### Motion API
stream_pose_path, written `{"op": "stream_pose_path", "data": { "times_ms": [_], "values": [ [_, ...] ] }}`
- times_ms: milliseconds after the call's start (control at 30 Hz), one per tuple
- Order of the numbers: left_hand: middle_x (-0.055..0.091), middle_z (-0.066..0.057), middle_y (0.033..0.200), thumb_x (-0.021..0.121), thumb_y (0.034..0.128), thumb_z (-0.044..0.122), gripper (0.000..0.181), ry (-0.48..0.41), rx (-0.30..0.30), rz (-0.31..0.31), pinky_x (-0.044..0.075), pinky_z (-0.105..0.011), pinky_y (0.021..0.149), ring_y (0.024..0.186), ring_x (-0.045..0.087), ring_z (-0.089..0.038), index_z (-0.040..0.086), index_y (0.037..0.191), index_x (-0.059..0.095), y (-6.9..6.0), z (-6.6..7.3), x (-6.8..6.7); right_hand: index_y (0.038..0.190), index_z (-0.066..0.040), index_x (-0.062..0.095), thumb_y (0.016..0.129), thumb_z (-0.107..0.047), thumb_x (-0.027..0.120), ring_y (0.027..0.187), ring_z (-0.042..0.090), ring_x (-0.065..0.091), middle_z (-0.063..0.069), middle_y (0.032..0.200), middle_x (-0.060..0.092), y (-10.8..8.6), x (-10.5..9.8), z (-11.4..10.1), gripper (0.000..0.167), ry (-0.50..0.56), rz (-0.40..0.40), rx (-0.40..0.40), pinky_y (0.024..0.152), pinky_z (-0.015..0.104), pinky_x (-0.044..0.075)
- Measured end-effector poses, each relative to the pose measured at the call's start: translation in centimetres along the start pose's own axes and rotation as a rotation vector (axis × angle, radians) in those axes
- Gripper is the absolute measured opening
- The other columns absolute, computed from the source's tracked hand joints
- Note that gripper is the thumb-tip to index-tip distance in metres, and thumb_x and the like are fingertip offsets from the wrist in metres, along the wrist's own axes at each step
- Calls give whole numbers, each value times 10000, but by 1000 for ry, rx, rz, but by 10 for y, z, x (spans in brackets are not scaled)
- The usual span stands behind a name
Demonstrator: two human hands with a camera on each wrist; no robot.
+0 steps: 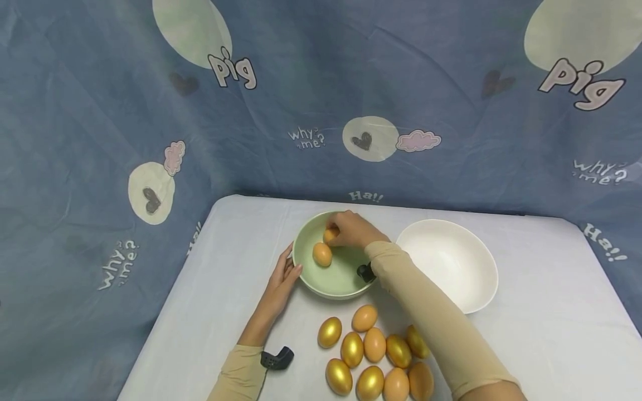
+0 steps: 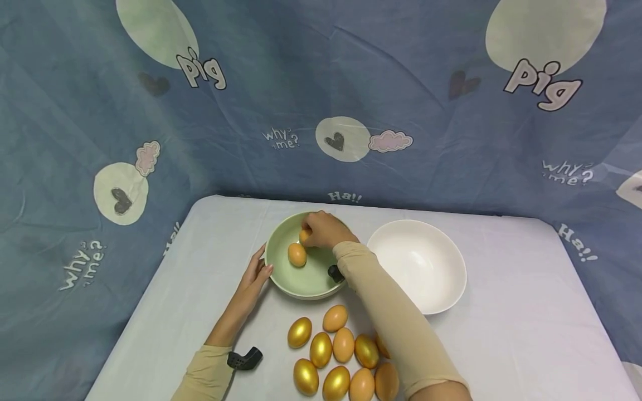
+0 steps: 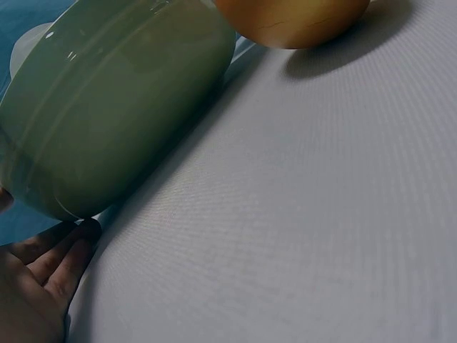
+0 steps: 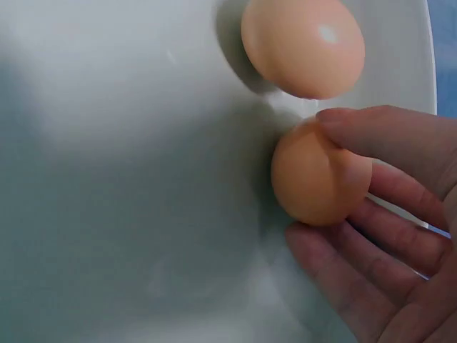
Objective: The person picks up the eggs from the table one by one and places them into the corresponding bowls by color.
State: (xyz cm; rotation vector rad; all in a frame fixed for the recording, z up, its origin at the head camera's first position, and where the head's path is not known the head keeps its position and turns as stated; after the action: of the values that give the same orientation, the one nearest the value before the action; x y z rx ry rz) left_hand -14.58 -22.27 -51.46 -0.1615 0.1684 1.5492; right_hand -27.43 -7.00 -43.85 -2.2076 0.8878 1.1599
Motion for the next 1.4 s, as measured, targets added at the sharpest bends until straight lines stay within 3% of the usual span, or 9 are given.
{"op": "stream_pose_path", "data": {
  "times_ms": [167, 333, 633, 767, 1067, 1400],
  "values": [
    [408, -223, 1617, 525, 1093, 237, 634, -25, 12, -7, 329, -393, 1251, 1514, 406, -355, 174, 1652, 232, 1, 0, 2, 1230, -33, 715, 866, -132, 775, 941, 190, 632, 71, 1064, 728, -3, -3, 4, 382, 33, -28, 20, 908, 334, 566],
    [415, -223, 1613, 524, 1093, 239, 632, -28, 15, -8, 345, -389, 1244, 1507, 419, -352, 186, 1652, 235, 1, 1, 3, 1295, -31, 689, 894, -154, 762, 1091, 230, 673, 108, 1212, 735, -5, -6, 7, 426, 34, -47, 18, 1028, 391, 571],
    [437, -198, 1604, 536, 1089, 253, 642, 1, 12, -5, 359, -345, 1237, 1502, 430, -336, 200, 1652, 232, 1, 2, 0, 1327, -7, 666, 912, -199, 787, 1223, 310, 676, 159, 1295, 718, -15, -19, 0, 473, 68, -25, -8, 1099, 451, 545],
    [417, -201, 1617, 536, 1089, 256, 644, -2, 17, -10, 347, -340, 1242, 1511, 415, -340, 191, 1652, 230, 2, 3, 0, 1326, 2, 662, 914, -204, 779, 1204, 326, 685, 173, 1279, 724, -22, -21, -2, 475, 80, -18, -28, 1091, 467, 546],
    [405, -210, 1624, 538, 1087, 247, 637, -20, 8, 1, 340, -389, 1248, 1511, 414, -346, 184, 1649, 244, 0, 1, 0, 1317, -3, 666, 920, -210, 780, 1209, 321, 685, 169, 1292, 719, -43, -29, -4, 462, 138, 20, -51, 1087, 482, 550],
    [404, -217, 1623, 532, 1089, 247, 633, -11, 8, -1, 329, -392, 1251, 1513, 408, -351, 178, 1649, 244, -1, 2, -1, 1314, -78, 680, 923, -216, 789, 1193, 277, 688, 133, 1285, 727, -77, -40, -15, 428, 191, 118, -60, 1080, 504, 548]
  ]
}}
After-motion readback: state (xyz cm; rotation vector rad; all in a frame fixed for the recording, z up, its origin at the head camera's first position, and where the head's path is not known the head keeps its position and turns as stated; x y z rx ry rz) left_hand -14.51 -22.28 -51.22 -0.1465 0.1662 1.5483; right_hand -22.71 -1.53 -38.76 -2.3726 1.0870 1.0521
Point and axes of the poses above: each hand's wrist, its own y-axis towards the middle knuckle, its own x-axis out of the palm, z = x × y, the point moved 8 cm from there along y, towards the middle knuckle
